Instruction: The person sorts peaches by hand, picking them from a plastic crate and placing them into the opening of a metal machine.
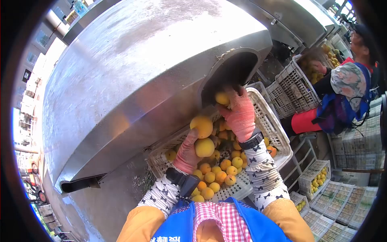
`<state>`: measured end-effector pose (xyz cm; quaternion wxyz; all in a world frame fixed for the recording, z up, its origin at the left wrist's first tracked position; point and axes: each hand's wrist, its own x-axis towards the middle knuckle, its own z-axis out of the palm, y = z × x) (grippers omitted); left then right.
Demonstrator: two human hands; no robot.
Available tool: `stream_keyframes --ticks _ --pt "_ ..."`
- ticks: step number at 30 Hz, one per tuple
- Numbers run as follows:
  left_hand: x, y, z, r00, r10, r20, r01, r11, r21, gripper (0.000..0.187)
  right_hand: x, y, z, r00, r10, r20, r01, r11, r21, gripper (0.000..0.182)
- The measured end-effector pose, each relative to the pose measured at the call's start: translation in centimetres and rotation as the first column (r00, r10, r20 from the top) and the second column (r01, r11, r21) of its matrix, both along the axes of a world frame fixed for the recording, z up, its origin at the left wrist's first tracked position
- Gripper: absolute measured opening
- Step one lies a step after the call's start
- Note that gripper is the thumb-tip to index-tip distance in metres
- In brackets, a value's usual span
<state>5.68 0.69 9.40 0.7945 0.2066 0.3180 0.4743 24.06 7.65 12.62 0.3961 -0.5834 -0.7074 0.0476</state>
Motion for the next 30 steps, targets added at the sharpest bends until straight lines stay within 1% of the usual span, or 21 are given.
stream_keyframes --ticks 4,6,7,9,10,11,12,13,14,15,16,17,18,19,20,21,23,27,28,29,30 --pt "-0.7 -0.4 -0.3 0.999 0.039 -0.014 -0.039 0.999 -0.015 0.068 -0.8 0.3 -0.2 0.999 0.054 -0.003 -0.053 0.995 0.083 0.057" --pt "-0.9 -0.2 -0.2 0.981 0.069 0.180 -0.057 0.996 -0.070 0.060 -1.0 0.2 0.0 0.995 0.036 -0.093 -0.034 0.999 0.019 0.049" --pt "-1.0 0.0 -0.4 0.981 0.078 0.178 -0.065 0.995 -0.075 0.060 -1.6 1.0 -0.4 0.995 0.043 -0.094 -0.042 0.999 0.014 0.049" --pt "-1.2 -0.3 -1.4 0.971 0.069 0.229 -0.051 0.995 -0.085 0.053 -3.1 4.5 -3.0 0.960 -0.195 0.199 0.207 0.977 -0.043 0.047" --pt "-1.1 -0.8 -1.4 0.972 0.077 0.221 -0.055 0.993 -0.101 0.053 -3.4 7.3 -5.4 0.831 -0.156 0.534 0.246 0.964 -0.101 0.049" --pt "-0.9 -0.6 -1.3 0.973 0.087 0.212 -0.071 0.994 -0.082 0.052 -3.0 6.5 -3.6 0.835 -0.154 0.528 0.243 0.964 -0.104 0.049" --pt "-0.8 -0.5 -1.1 0.974 0.096 0.206 -0.085 0.995 -0.060 0.051 -1.5 5.4 -1.4 0.999 -0.034 0.033 0.036 0.996 -0.081 0.052" --pt "-0.8 -0.4 -0.9 0.974 0.094 0.206 -0.084 0.995 -0.056 0.051 -0.7 3.8 1.3 0.880 0.140 -0.454 -0.134 0.990 0.044 0.057" --pt "-0.8 -0.2 -0.8 0.963 0.057 0.263 -0.045 0.998 -0.052 0.049 -0.8 1.1 3.1 0.828 0.131 -0.545 -0.153 0.988 0.005 0.063" --pt "-0.8 -0.2 -0.6 0.948 0.021 0.318 -0.004 0.999 -0.054 0.049 -0.4 -1.0 2.8 0.859 0.081 -0.506 -0.145 0.986 -0.088 0.064" --pt "-0.4 0.0 0.1 0.947 0.025 0.319 -0.010 0.999 -0.051 0.049 0.1 -2.8 2.3 0.793 0.064 -0.606 -0.246 0.944 -0.222 0.065" --pt "0.4 0.3 1.5 0.991 0.052 0.124 -0.066 0.991 0.113 0.049 0.3 -4.3 2.1 0.720 0.019 -0.694 -0.351 0.872 -0.341 0.065" --pt "1.0 0.3 2.6 0.992 0.103 -0.070 -0.080 0.957 0.278 0.050 0.0 -5.4 1.9 0.618 0.007 -0.786 -0.430 0.840 -0.330 0.065" --pt "1.3 0.3 3.2 0.993 0.096 -0.068 -0.074 0.958 0.278 0.050 -0.2 -6.1 2.0 0.504 -0.009 -0.863 -0.504 0.809 -0.303 0.064" --pt "1.6 0.4 3.8 0.993 0.077 -0.089 -0.052 0.966 0.252 0.051 -0.2 -6.4 1.3 0.667 0.064 -0.742 -0.428 0.849 -0.311 0.064" --pt "1.7 0.5 4.1 0.992 0.059 -0.113 -0.032 0.974 0.225 0.052 -0.1 -6.7 1.4 0.874 0.186 -0.450 -0.292 0.939 -0.180 0.066" --pt "2.0 0.8 3.8 0.988 0.068 -0.142 -0.038 0.978 0.205 0.054 0.0 -7.0 1.3 0.938 0.184 -0.293 -0.226 0.968 -0.114 0.070" --pt "3.1 1.1 4.2 0.990 0.031 -0.135 -0.015 0.993 0.114 0.059 -1.1 -6.9 2.3 0.949 0.056 -0.311 -0.114 0.978 -0.172 0.070" --pt "3.1 1.4 4.3 0.991 0.030 -0.132 -0.014 0.992 0.122 0.059 -1.1 -6.1 2.6 0.969 0.018 -0.246 -0.061 0.984 -0.167 0.071" --pt "2.9 1.6 4.5 0.999 0.015 -0.042 -0.014 1.000 0.018 0.055 -1.1 -5.2 2.8 0.983 -0.023 -0.183 -0.007 0.987 -0.161 0.071" --pt "2.8 1.7 4.5 0.999 0.009 0.049 -0.005 0.996 -0.088 0.050 -1.0 -3.8 2.5 0.977 -0.045 -0.209 0.033 0.997 -0.064 0.067"
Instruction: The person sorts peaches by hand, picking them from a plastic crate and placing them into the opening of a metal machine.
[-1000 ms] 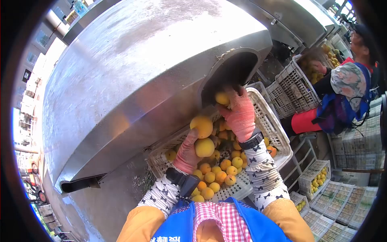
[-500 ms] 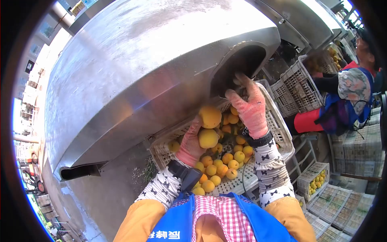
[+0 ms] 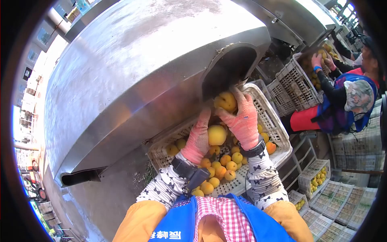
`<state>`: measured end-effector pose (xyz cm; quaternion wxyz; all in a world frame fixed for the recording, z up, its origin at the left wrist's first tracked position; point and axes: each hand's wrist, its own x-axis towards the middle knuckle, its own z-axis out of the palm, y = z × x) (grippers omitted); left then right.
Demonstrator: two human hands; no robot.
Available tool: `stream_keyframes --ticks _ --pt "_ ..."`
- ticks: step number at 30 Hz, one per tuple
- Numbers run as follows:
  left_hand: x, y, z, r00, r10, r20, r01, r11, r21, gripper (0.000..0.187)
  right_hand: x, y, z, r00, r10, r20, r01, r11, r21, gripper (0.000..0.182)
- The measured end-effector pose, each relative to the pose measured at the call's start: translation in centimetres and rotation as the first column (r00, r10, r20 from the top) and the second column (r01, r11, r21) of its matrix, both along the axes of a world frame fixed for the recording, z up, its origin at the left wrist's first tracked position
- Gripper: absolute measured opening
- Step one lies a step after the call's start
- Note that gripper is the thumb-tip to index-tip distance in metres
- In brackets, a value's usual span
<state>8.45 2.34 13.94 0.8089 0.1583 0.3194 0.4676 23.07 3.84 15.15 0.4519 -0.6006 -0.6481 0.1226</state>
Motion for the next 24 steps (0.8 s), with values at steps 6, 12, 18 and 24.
stream_keyframes --ticks 6,12,18,24 --pt "-2.1 -1.5 -4.4 0.443 0.481 -0.757 0.393 0.655 0.646 0.060 -1.3 10.5 -7.8 0.926 -0.058 0.373 0.076 0.996 -0.035 0.068" --pt "-2.5 -0.3 -8.5 0.604 0.300 -0.739 0.284 0.785 0.550 0.064 0.3 0.6 1.4 0.951 0.149 -0.271 -0.181 0.979 -0.094 0.067" --pt "-1.4 -0.5 -2.0 0.616 0.379 -0.691 0.354 0.650 0.673 0.056 1.1 -2.9 0.2 0.881 0.471 0.036 -0.463 0.876 -0.140 0.074" --pt "-1.5 1.1 -7.7 0.966 -0.198 0.164 0.166 0.967 0.192 0.051 0.5 1.8 -1.2 0.998 0.012 0.067 -0.019 0.995 0.101 0.068"
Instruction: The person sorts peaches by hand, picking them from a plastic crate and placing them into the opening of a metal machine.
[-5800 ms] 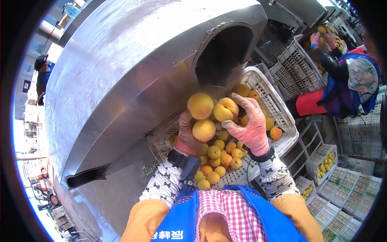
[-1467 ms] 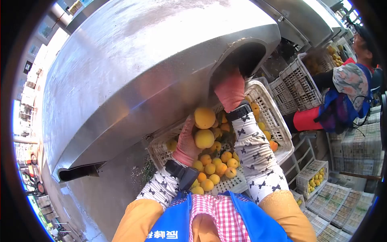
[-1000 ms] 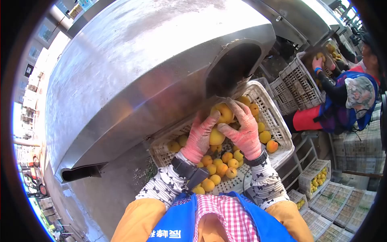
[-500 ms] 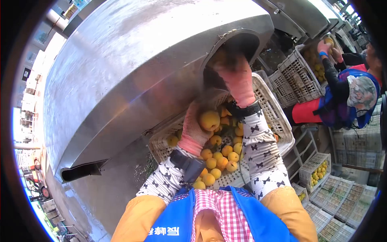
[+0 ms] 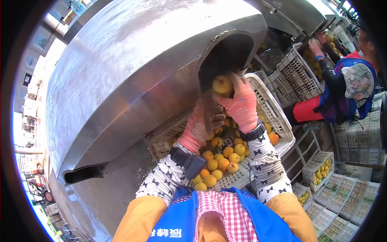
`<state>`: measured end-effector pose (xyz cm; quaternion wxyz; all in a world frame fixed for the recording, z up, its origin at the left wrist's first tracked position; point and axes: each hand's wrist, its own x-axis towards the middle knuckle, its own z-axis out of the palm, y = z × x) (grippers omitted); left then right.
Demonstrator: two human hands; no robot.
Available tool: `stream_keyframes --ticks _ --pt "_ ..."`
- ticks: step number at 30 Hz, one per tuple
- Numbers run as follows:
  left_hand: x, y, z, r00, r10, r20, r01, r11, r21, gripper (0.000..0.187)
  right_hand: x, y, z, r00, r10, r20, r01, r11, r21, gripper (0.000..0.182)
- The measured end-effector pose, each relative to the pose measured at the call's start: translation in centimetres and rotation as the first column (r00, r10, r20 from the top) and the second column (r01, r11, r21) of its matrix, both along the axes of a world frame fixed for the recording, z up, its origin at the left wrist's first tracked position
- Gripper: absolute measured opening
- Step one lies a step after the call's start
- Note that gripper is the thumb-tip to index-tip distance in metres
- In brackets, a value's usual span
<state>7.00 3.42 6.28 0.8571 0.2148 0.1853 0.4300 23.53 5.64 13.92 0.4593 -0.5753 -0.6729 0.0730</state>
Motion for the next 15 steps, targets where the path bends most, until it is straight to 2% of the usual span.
stream_keyframes --ticks 1,3,4,6,8,10,11,12,13,14,15 --pt "-0.1 -0.5 -1.2 1.000 -0.003 0.002 0.003 1.000 0.008 0.051 -0.1 1.5 -1.1 1.000 -0.003 0.002 0.003 1.000 0.008 0.068" --pt "-0.5 -1.8 -3.5 0.982 -0.031 -0.187 -0.020 0.964 -0.267 0.044 -0.7 3.8 -2.7 0.992 -0.030 0.121 0.044 0.993 -0.113 0.061" --pt "-0.4 -2.6 -3.2 0.982 -0.032 -0.185 -0.018 0.964 -0.264 0.044 -1.4 4.2 -2.9 0.992 -0.071 0.100 0.082 0.991 -0.107 0.043" --pt "0.2 -4.3 -2.2 0.802 -0.043 -0.596 -0.177 0.935 -0.307 0.039 -2.0 5.3 -3.0 0.988 -0.064 0.142 0.086 0.985 -0.151 0.044" --pt "-0.7 -4.6 -6.8 0.791 -0.056 -0.609 -0.144 0.951 -0.274 0.041 -2.6 6.5 -3.0 0.982 -0.046 0.186 0.086 0.973 -0.216 0.046" --pt "-0.5 -5.2 -11.0 0.783 -0.086 -0.616 -0.094 0.963 -0.254 0.043 -2.5 7.7 -2.2 0.976 -0.075 0.202 0.063 0.996 0.063 0.048" --pt "0.1 -4.6 -12.3 0.655 -0.024 -0.755 -0.074 0.993 -0.095 0.043 -1.4 6.8 -1.4 1.000 0.008 -0.029 -0.006 0.998 0.064 0.046" --pt "0.7 -4.0 -13.5 0.514 0.068 -0.855 -0.023 0.998 0.065 0.043 0.5 5.9 -0.6 0.962 0.090 -0.257 -0.070 0.994 0.085 0.045" --pt "1.3 -3.5 -13.6 0.526 0.059 -0.848 -0.028 0.998 0.052 0.043 2.6 4.8 -0.3 0.936 0.028 -0.351 -0.011 0.999 0.051 0.042" --pt "1.8 -3.0 -13.2 0.277 0.152 -0.949 0.164 0.965 0.203 0.044 4.6 3.6 -0.3 0.897 -0.028 -0.442 0.037 0.999 0.013 0.039" --pt "2.0 -2.9 -13.2 0.028 0.291 -0.956 0.388 0.878 0.279 0.046 6.4 2.4 -1.0 0.903 -0.135 -0.407 0.098 0.989 -0.110 0.032"
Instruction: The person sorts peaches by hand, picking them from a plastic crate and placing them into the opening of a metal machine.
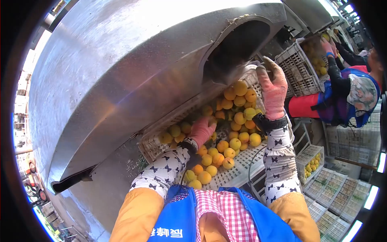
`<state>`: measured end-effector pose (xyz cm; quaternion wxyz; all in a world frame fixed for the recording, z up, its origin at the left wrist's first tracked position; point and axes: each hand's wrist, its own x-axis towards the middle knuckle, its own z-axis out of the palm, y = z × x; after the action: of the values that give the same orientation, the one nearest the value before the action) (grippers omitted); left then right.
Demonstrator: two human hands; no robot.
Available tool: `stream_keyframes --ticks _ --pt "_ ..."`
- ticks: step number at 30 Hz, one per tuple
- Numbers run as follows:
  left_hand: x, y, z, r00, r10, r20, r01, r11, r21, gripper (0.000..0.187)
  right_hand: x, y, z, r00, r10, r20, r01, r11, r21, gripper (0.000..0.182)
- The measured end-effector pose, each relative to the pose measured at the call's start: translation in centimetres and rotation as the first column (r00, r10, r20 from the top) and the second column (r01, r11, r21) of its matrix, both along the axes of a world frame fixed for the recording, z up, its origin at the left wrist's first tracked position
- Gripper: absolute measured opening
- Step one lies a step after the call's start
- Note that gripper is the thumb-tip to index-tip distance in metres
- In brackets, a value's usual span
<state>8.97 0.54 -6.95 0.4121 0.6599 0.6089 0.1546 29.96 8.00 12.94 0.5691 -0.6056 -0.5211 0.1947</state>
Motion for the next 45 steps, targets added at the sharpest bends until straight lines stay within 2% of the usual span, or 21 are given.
stream_keyframes --ticks 2,4,6,10,11,13,14,15,18,20,22,24,26,27,28,29,30,31,38,40,45 --pt "0.9 -0.1 -2.7 0.996 0.044 0.078 -0.038 0.996 -0.078 0.048 3.1 -1.0 -5.9 0.888 0.013 0.459 0.040 0.994 -0.104 0.030" --pt "2.2 0.4 -3.4 0.986 0.086 0.145 -0.064 0.987 -0.149 0.050 2.7 -1.2 -9.2 0.789 0.244 0.564 0.050 0.889 -0.455 0.046" --pt "3.6 1.4 -2.8 0.877 0.329 0.351 -0.145 0.876 -0.460 0.057 1.8 0.2 -13.6 0.585 0.238 0.775 0.208 0.880 -0.427 0.060" --pt "8.3 5.0 -5.3 0.614 0.504 0.607 -0.288 0.859 -0.422 0.061 2.8 2.2 -13.5 0.563 0.430 0.706 0.229 0.739 -0.633 0.072" --pt "9.7 6.0 -6.8 0.574 0.490 0.656 -0.288 0.871 -0.398 0.063 3.1 0.9 -11.7 0.773 0.443 0.454 -0.001 0.717 -0.697 0.078" --pt "11.1 7.8 -5.7 0.525 0.470 0.709 -0.283 0.883 -0.375 0.066 3.1 -2.1 -7.9 0.914 0.354 -0.198 -0.400 0.715 -0.573 0.092" --pt "11.1 8.6 -2.0 0.773 0.366 0.518 -0.233 0.923 -0.306 0.064 3.0 -3.8 -6.1 0.813 0.256 -0.523 -0.508 0.751 -0.422 0.098" --pt "11.2 9.1 0.5 0.937 0.219 0.271 -0.152 0.956 -0.249 0.064 3.0 -4.9 -4.7 0.768 0.228 -0.598 -0.513 0.778 -0.362 0.101" --pt "11.3 9.2 2.0 0.995 -0.003 0.097 0.009 0.998 -0.063 0.069 3.6 -6.7 -3.1 0.727 0.212 -0.653 -0.494 0.822 -0.283 0.104" --pt "9.7 8.9 2.0 0.980 -0.016 0.200 0.000 0.997 0.083 0.070 3.3 -6.8 -1.9 0.684 0.167 -0.710 -0.500 0.816 -0.290 0.103" --pt "7.8 7.4 -0.6 0.915 -0.021 0.402 0.032 0.999 -0.021 0.074 2.9 -6.4 -2.6 0.667 0.177 -0.723 -0.476 0.849 -0.231 0.102" --pt "9.0 6.7 -3.7 0.936 0.002 0.351 -0.028 0.997 0.068 0.065 2.1 -5.1 -2.6 0.657 0.200 -0.727 -0.454 0.874 -0.171 0.100" --pt "11.1 6.0 -4.2 0.925 -0.011 0.381 -0.121 0.939 0.321 0.066 -0.4 -3.0 -1.3 0.820 0.279 -0.500 -0.364 0.928 -0.080 0.098" --pt "11.3 4.8 -3.5 0.874 0.052 0.484 -0.064 0.998 0.009 0.067 -2.3 -2.4 1.0 0.743 0.279 -0.608 -0.395 0.917 -0.062 0.090" --pt "12.0 4.7 -3.0 0.873 0.056 0.484 -0.067 0.998 0.006 0.067 -3.2 -1.5 0.7 0.743 0.279 -0.608 -0.397 0.915 -0.065 0.090" --pt "12.7 4.7 -2.7 0.966 0.059 0.251 -0.053 0.998 -0.031 0.067 -3.8 -0.2 0.4 0.960 0.248 -0.131 -0.255 0.966 -0.041 0.087" --pt "13.1 4.8 -2.5 0.999 0.049 0.003 -0.049 0.996 -0.069 0.068 -4.7 0.8 0.2 0.920 0.111 0.376 -0.143 0.988 0.059 0.084" --pt "13.2 4.9 -2.8 0.996 0.043 -0.078 -0.049 0.995 -0.087 0.068 -6.2 1.4 0.1 0.901 0.004 0.434 -0.041 0.996 0.075 0.081" --pt "13.3 3.9 -4.1 0.997 -0.014 -0.082 0.009 0.998 -0.058 0.068 -8.6 -0.7 0.5 0.830 0.003 0.557 0.040 0.997 -0.065 0.077" --pt "13.1 3.7 -4.2 0.997 -0.030 -0.070 0.026 0.998 -0.051 0.068 -9.1 -1.1 0.6 0.917 0.001 0.399 0.072 0.983 -0.170 0.077" --pt "13.0 3.3 -4.4 0.998 -0.066 -0.025 0.065 0.997 -0.046 0.069 -9.0 0.3 1.5 0.905 0.081 0.417 0.002 0.981 -0.195 0.074"
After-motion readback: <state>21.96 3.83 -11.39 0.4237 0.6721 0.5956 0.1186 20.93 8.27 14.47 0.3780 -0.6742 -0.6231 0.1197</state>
